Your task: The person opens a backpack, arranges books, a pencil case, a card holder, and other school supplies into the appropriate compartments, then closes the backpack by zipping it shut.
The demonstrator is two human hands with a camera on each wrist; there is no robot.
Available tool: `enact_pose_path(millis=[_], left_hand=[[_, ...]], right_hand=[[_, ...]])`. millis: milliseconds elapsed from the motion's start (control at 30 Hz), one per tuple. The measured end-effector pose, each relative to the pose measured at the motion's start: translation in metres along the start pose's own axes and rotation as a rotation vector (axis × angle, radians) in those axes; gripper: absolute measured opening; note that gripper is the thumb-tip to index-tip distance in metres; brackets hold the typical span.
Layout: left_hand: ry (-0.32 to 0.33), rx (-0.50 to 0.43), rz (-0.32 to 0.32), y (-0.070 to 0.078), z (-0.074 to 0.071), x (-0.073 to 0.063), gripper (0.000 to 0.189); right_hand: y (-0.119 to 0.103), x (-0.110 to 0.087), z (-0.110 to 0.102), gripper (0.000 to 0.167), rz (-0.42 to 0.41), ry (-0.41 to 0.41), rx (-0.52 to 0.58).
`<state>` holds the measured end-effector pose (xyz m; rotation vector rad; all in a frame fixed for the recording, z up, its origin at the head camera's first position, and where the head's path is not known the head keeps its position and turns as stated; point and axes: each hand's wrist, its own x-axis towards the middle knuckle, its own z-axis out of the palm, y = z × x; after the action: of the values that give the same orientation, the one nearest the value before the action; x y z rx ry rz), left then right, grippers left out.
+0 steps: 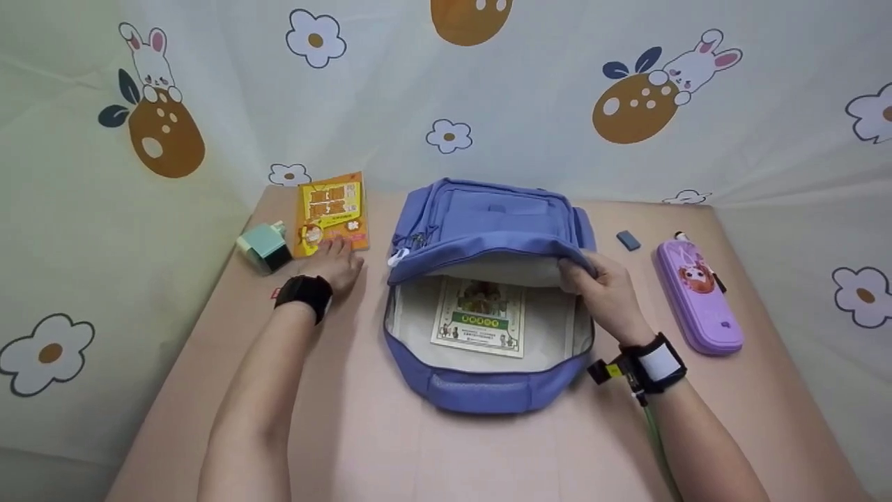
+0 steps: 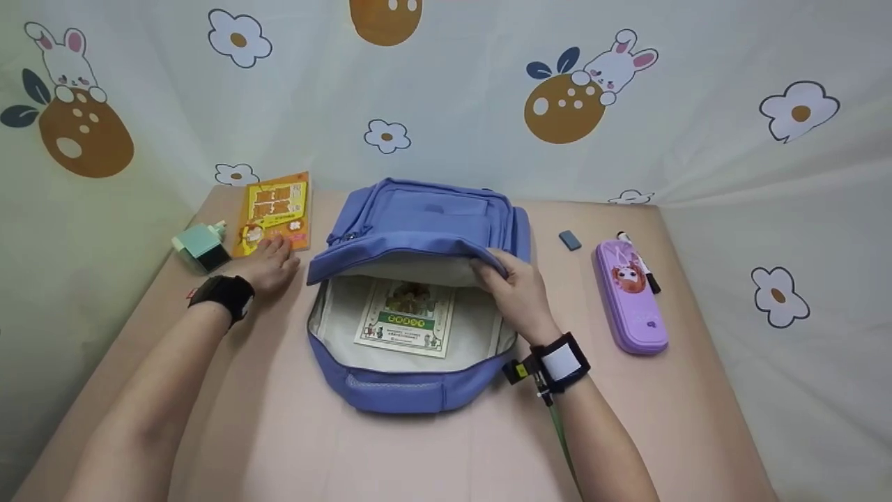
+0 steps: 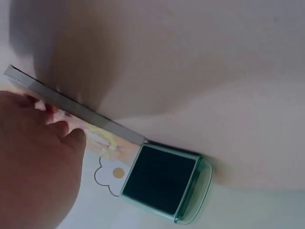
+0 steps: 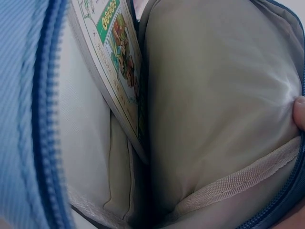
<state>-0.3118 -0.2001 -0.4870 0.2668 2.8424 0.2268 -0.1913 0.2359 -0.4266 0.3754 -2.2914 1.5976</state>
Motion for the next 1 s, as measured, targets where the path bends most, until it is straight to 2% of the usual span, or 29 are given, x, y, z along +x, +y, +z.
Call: enact_pose_path(millis=[133,467,767,1000], left_hand=[[-0.053,-0.001,0.005,-0.001,-0.001,-0.001,0.064],[-0.116,0.026,0.020,-0.002,-0.003,-0.005,0.062],[-0.109,0.027,0.057,-0.004,0.007,-0.018,0.062],[-0.098,0.060,0.110,0.000,0.013,-0.038,0.060]], right_hand=[[0.000,0.000,0.001,0.011,0.008,0.004,-0.002],[0.001,-0.001,0.002,0.011,-0.003,-0.003,0.018],[0.004,-0.001,0.001,0.010,-0.011,-0.010,0.026],[0.004,-0.002,0.000,0.010,-0.005,-0.008,0.033]])
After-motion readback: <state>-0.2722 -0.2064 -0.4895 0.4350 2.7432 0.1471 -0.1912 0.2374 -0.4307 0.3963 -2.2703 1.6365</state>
